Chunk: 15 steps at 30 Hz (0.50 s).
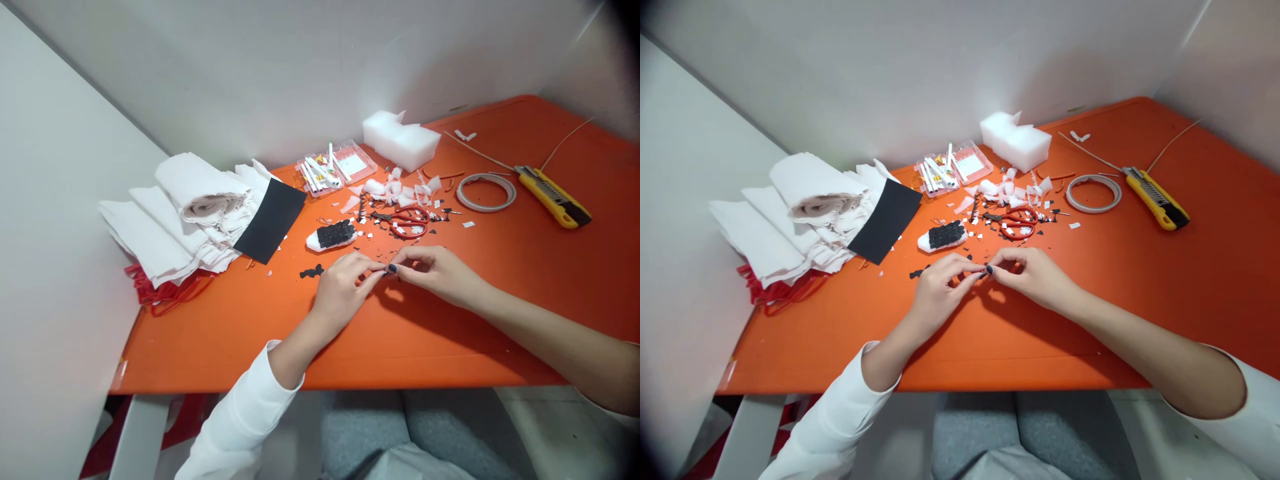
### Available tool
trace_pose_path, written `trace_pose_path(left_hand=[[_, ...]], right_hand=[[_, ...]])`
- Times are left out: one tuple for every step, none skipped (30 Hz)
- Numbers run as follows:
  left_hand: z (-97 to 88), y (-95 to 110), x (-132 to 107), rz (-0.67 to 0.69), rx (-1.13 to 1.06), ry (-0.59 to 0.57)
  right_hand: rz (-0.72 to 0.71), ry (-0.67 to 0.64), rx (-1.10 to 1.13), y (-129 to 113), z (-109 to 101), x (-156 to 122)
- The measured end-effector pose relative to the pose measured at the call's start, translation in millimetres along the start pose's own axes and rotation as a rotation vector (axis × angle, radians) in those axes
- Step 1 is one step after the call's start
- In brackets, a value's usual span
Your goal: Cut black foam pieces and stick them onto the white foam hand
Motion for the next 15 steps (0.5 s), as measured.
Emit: trace_pose_path(left_hand=[[1.8,-4.4,0.7,-0.038,-0.039,-0.018],[3.2,-8.3,1.2,-0.072,-0.061,-0.035],[3.8,-11.5,1.6,-0.098,-0.065,-0.046],[3.4,-13.8,2.1,-0.118,-0.061,-0.051],[2.3,-15.5,2.5,-0.132,-0.053,-0.05],[0.9,-16.6,2.9,-0.142,-0.047,-0.047],[-0.7,-17.2,3.2,-0.149,-0.044,-0.042],[-1.9,-17.5,3.5,-0.153,-0.041,-0.039],[-2.7,-17.6,3.6,-0.156,-0.038,-0.041],[-3.2,-17.6,3.8,-0.159,-0.032,-0.044],[-3.7,-17.6,3.9,-0.162,-0.025,-0.047],[-4.2,-17.8,3.9,-0.168,-0.021,-0.047],[-4.9,-18.2,4.0,-0.174,-0.02,-0.044],[-5.6,-18.9,4.0,-0.183,-0.021,-0.038],[-6.1,-20.1,3.9,-0.197,-0.028,-0.033]], right_hand=[[0.008,-0.005,0.003,1.0,0.7,0.5],[0.016,-0.009,0.011,2.3,1.0,1.1],[0.024,-0.008,0.023,3.6,0.5,1.6],[0.029,0.005,0.033,5.0,-1.4,2.1],[0.031,0.028,0.038,6.1,-4.6,2.5],[0.027,0.058,0.038,6.6,-8.7,2.8],[0.017,0.089,0.035,6.5,-13.1,3.0],[0.004,0.115,0.028,6.0,-16.8,3.2],[-0.008,0.134,0.016,5.4,-19.6,3.3],[-0.019,0.143,-0.002,4.5,-21.5,3.5],[-0.028,0.146,-0.028,3.6,-22.7,3.7],[-0.036,0.147,-0.061,2.5,-23.7,3.9],[-0.039,0.145,-0.097,1.7,-24.6,4.2],[-0.041,0.141,-0.132,1.1,-25.5,4.4],[-0.039,0.141,-0.166,0.8,-27.0,4.6]])
Point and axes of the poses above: each hand's wrist, its own x-axis towards the middle knuckle, its own z-axis out of the palm, y = z × x, the point moved 10 cm from there along x, towards the middle knuckle
